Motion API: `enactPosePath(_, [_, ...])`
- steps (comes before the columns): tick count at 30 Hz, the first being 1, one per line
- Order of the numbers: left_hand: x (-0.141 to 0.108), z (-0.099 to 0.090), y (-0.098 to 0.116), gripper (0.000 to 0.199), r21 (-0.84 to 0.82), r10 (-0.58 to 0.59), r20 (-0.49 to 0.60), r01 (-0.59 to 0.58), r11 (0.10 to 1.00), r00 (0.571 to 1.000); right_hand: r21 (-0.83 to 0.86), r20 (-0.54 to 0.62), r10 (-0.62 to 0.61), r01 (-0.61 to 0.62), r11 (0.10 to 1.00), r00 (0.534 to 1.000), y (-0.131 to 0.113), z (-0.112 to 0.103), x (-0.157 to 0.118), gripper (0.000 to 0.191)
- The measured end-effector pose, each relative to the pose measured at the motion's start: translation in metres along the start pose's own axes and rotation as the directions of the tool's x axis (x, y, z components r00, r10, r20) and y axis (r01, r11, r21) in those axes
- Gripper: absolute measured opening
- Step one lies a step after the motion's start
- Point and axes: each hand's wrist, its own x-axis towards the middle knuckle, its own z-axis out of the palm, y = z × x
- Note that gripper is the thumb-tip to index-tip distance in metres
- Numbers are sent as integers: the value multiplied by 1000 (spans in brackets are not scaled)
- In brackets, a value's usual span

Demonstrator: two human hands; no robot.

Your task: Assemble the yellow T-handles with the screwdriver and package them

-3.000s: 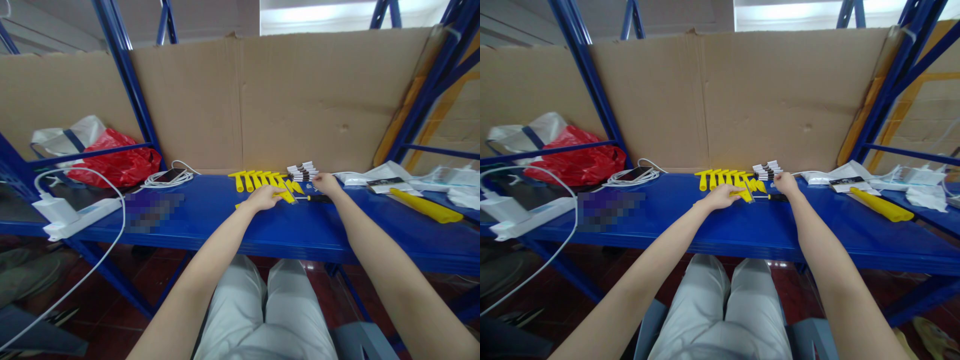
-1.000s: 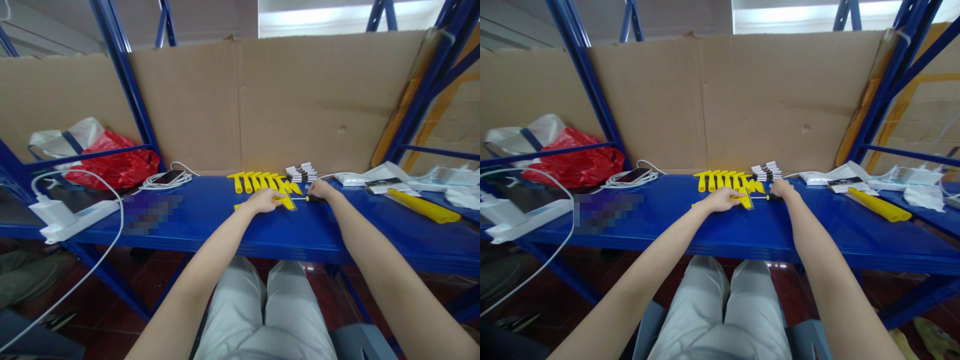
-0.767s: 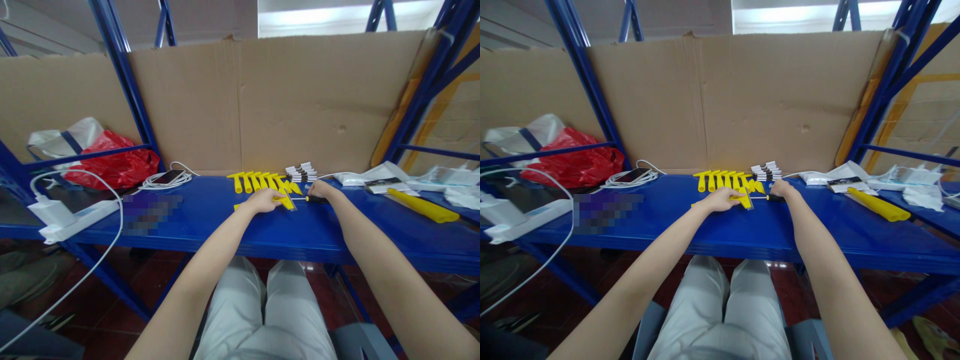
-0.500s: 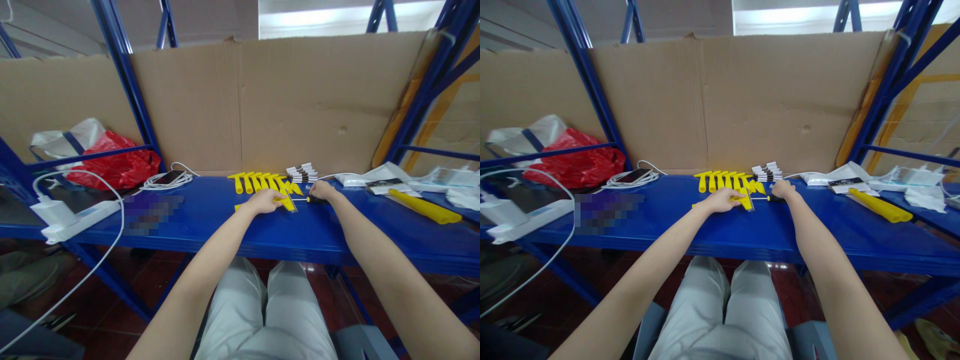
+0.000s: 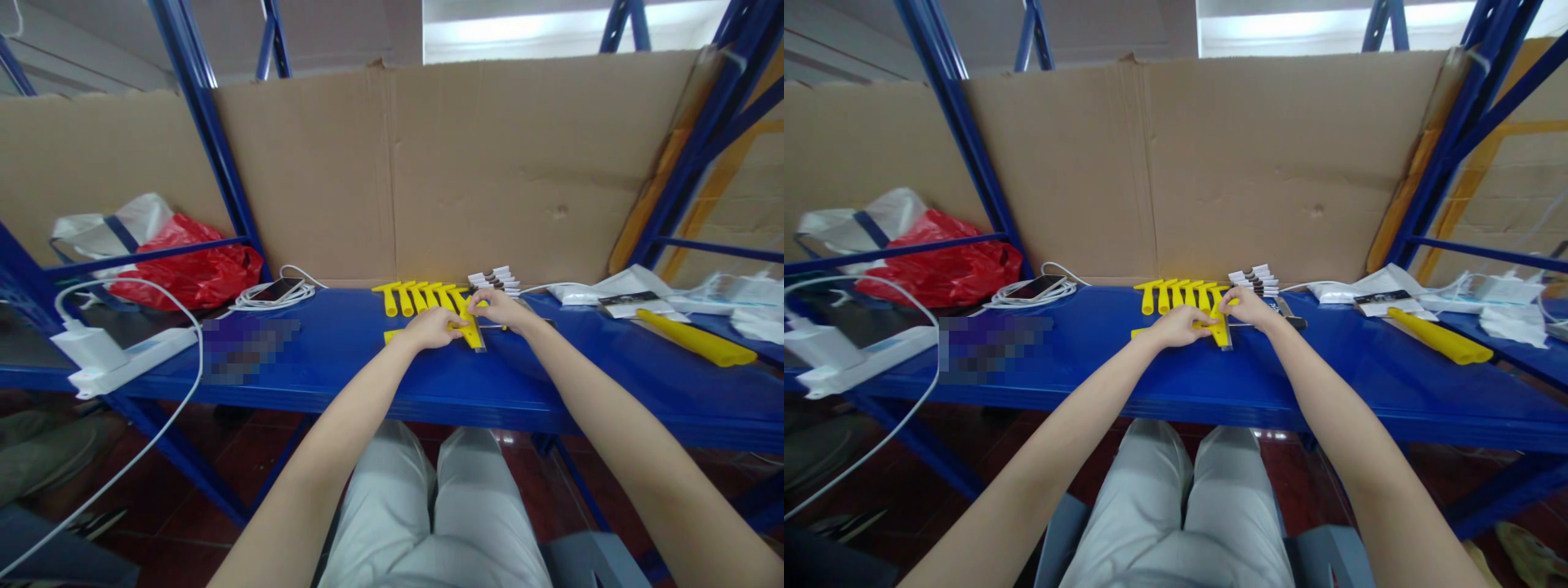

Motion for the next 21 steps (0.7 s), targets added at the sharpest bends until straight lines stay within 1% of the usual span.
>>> enactPosePath(4, [-2, -2, 3, 35, 35, 12, 8, -12, 999, 1000, -28, -2, -14, 14, 1000, 1000, -5, 1, -1, 11])
enactPosePath(9, [-2, -2, 2, 34, 28, 11, 3, -11, 1000, 1000, -22, 51, -16, 18, 1000, 999, -5, 3, 0, 12])
enactPosePath(16, [-2, -1, 1, 33, 34, 15, 5, -16, 999, 1000, -121, 62, -16, 24, 992, 998, -6, 5, 0, 12])
enactPosePath(21, [-3, -1, 3, 34, 63, 21, 22, -22, 998, 1000, -219, 95, -101, 120, 968, 990, -5, 2, 1, 13])
